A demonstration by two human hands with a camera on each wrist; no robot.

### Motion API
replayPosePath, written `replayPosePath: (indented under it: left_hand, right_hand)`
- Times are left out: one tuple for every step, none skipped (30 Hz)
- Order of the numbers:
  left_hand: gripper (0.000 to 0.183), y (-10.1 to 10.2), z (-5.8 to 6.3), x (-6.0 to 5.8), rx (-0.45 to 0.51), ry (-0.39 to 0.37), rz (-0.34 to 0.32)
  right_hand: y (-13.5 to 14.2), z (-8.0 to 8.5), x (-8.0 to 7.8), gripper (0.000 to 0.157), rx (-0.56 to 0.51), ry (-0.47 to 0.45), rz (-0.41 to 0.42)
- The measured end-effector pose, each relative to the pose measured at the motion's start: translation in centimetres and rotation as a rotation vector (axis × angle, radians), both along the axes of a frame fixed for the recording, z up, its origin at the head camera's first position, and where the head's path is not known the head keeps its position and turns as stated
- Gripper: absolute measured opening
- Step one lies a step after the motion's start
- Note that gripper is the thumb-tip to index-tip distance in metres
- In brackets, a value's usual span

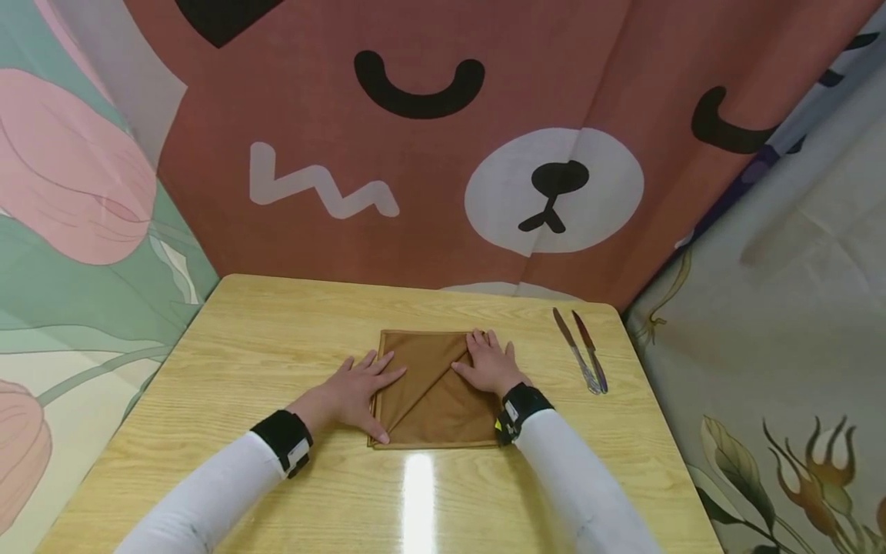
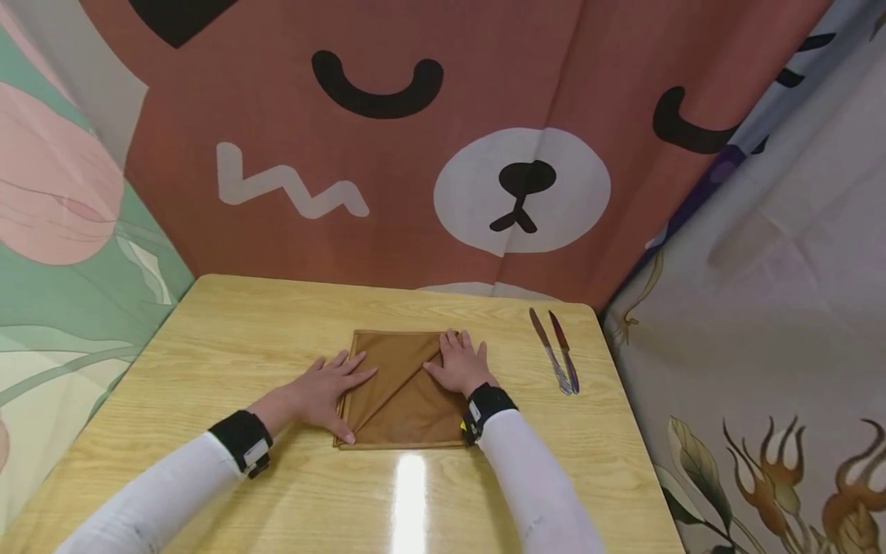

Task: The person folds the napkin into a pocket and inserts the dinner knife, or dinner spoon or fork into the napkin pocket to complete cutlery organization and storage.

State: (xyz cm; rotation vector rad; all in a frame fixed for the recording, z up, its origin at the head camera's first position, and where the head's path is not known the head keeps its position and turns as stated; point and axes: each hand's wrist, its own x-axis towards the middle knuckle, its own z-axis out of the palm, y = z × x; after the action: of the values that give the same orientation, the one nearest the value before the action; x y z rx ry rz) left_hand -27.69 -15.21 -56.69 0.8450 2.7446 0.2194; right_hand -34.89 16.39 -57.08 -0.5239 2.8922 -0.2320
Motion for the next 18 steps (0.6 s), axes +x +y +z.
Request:
replayPosePath:
  left_hand:
    - [0.131, 0.01, 0.0, -0.03, 0.001, 0.001, 0.002]
    - [0.131, 0.01, 0.01, -0.07, 0.001, 0.004, 0.003]
    - [0.131, 0.02, 0.03, -0.09, 0.002, 0.006, 0.004]
    - [0.131, 0.02, 0.05, -0.12, -0.001, 0.008, 0.005]
    - [0.131, 0.06, 0.12, -0.13, -0.003, 0.006, 0.005]
    - [0.131, 0.07, 0.16, -0.14, -0.006, 0.005, 0.005]
    - [0.132, 0.09, 0.2, -0.13, -0.008, 0.002, 0.006]
    - [0.132, 0.11, 0.25, -0.12, -0.009, -0.002, 0.005]
    - [0.132, 0.14, 0.3, -0.11, -0.009, -0.003, 0.004]
    - [0.132, 0.16, 0.33, -0.09, -0.01, -0.004, 0.003]
    - [0.132, 0.19, 0.36, -0.07, -0.009, -0.005, 0.003]
    - [0.132, 0.2, 0.37, -0.05, -0.011, -0.004, 0.002]
    - [0.132, 0.21, 0.35, -0.03, -0.016, -0.002, 0.002]
    - [0.132, 0.21, 0.31, -0.01, -0.022, 0.001, 0.002]
    - [0.132, 0.21, 0.26, 0.01, -0.028, 0.006, 0.002]
    - [0.132, 0.2, 0.2, 0.04, -0.031, 0.008, 0.002]
    - [0.132, 0.19, 0.14, 0.04, -0.034, 0.01, 0.003]
    - [0.132, 0.19, 0.09, 0.05, -0.035, 0.013, 0.002]
  right_hand:
    - [0.06, -0.03, -0.05, 0.083, -0.003, -0.008, 0.0]
    - [0.11, -0.04, -0.1, 0.084, -0.004, -0.016, 0.002]
    - [0.18, -0.05, -0.13, 0.084, -0.005, -0.022, 0.004]
    - [0.24, -0.04, -0.15, 0.084, -0.011, -0.029, 0.007]
    - [0.3, -0.04, -0.16, 0.085, -0.01, -0.039, 0.008]
    - [0.38, 0.01, -0.13, 0.085, -0.012, -0.049, 0.012]
    - [0.45, 0.06, -0.08, 0.085, -0.014, -0.059, 0.015]
    - [0.53, 0.13, -0.01, 0.085, -0.024, -0.072, 0.017]
    - [0.59, 0.17, 0.07, 0.085, -0.034, -0.081, 0.018]
    - [0.64, 0.23, 0.14, 0.085, -0.048, -0.09, 0.019]
    - [0.69, 0.25, 0.2, 0.085, -0.053, -0.097, 0.02]
    - [0.74, 0.29, 0.26, 0.085, -0.06, -0.103, 0.02]
    - [0.78, 0.26, 0.29, 0.085, -0.069, -0.109, 0.02]
    - [0.8, 0.24, 0.31, 0.086, -0.076, -0.114, 0.02]
    - [0.81, 0.2, 0.3, 0.086, -0.077, -0.117, 0.02]
    - [0.84, 0.16, 0.31, 0.086, -0.08, -0.122, 0.019]
    - [0.87, 0.11, 0.3, 0.086, -0.079, -0.124, 0.018]
    - [0.89, 0.03, 0.26, 0.086, -0.083, -0.126, 0.017]
